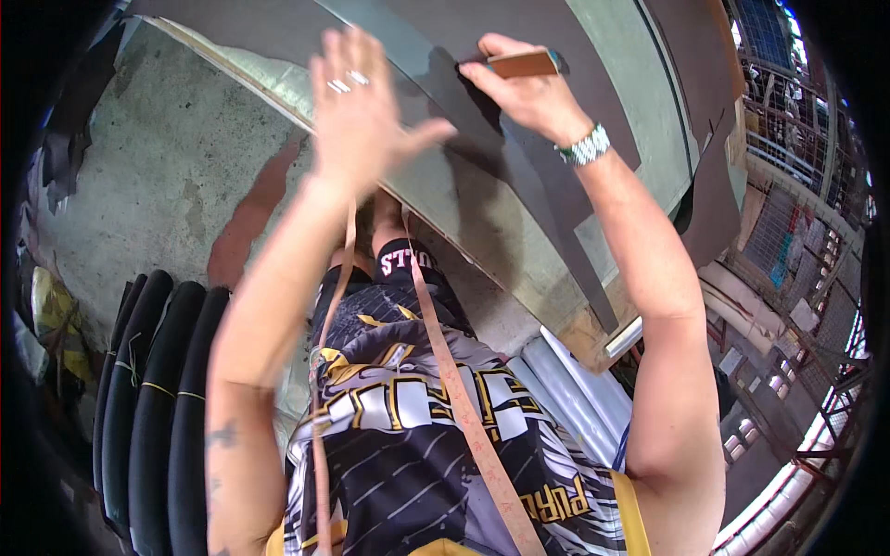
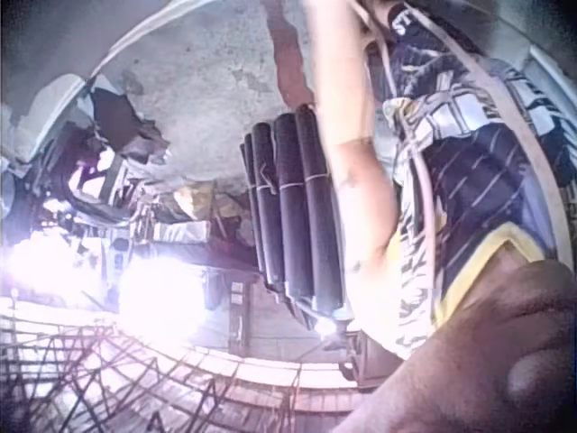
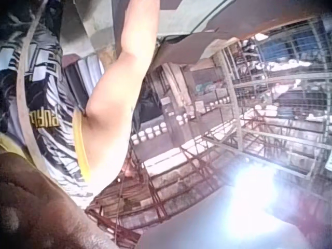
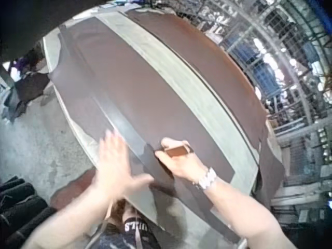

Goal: Cutting and preparing leather pieces on a workshop table using a blade, hammer, and measuring tape.

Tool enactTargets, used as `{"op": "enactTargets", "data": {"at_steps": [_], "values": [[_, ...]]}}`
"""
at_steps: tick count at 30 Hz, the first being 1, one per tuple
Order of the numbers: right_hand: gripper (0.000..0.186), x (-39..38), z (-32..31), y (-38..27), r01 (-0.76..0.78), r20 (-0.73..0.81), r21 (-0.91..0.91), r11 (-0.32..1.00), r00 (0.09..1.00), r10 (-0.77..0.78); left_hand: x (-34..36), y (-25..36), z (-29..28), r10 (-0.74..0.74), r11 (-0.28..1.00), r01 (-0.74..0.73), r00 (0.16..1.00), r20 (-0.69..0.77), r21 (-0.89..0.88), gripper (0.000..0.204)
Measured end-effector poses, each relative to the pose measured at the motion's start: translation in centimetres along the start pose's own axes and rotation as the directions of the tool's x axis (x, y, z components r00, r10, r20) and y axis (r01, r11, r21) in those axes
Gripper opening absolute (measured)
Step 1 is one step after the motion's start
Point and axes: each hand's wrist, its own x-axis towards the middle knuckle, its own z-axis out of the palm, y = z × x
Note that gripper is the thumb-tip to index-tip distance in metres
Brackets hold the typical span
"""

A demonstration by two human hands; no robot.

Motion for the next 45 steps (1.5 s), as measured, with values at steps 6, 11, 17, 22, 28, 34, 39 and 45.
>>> {"op": "enactTargets", "data": {"at_steps": [6, 11, 17, 22, 28, 34, 39, 45], "values": [[0.036, 0.8, 1.1, 0.1, 0.051, -0.008, 0.024, 0.998, 0.999, -0.051, -3.2, 5.2, 1.8, -0.091, 0.992, 0.096, 0.994, -0.057, 0.081, 0.121], [0.020, 2.5, 2.4, 4.3, 0.358, -0.064, -0.326, 0.875, 0.915, -0.398, -0.7, 9.3, -1.5, -0.307, 0.918, 0.200, 0.905, 0.295, 0.341, 0.126], [0.020, -3.1, 3.1, 5.0, 0.309, -0.187, -0.229, 0.923, 0.916, -0.354, 1.0, 9.2, -1.9, -0.420, 0.868, 0.249, 0.829, 0.370, 0.429, 0.130], [0.019, -22.1, 1.2, 9.8, 0.280, -0.228, -0.074, 0.957, 0.929, -0.290, 0.9, 9.9, -1.9, -0.465, 0.853, 0.289, 0.799, 0.381, 0.435, 0.131], [0.018, -35.2, -4.4, 11.0, -0.138, 0.176, 0.093, 0.986, 0.977, 0.120, 0.3, 8.8, 0.3, -0.396, 0.867, 0.238, 0.863, 0.314, 0.439, 0.124], [0.016, -37.2, -4.2, 16.4, -0.289, -0.160, 0.386, 0.876, 0.914, 0.372, 1.7, 8.6, 0.0, -0.382, 0.853, 0.149, 0.831, 0.404, 0.500, 0.132], [0.042, -35.8, -4.4, 18.3, -0.624, -0.177, 0.047, 0.780, 0.763, 0.622, 1.7, 9.4, -1.4, -0.336, 0.860, 0.089, 0.839, 0.427, 0.502, 0.126], [0.078, -32.4, -3.7, 11.6, -0.632, -0.322, -0.053, 0.773, 0.744, 0.586, 1.3, 8.7, -1.8, -0.143, 0.854, -0.105, 0.895, 0.423, 0.510, 0.111]]}}
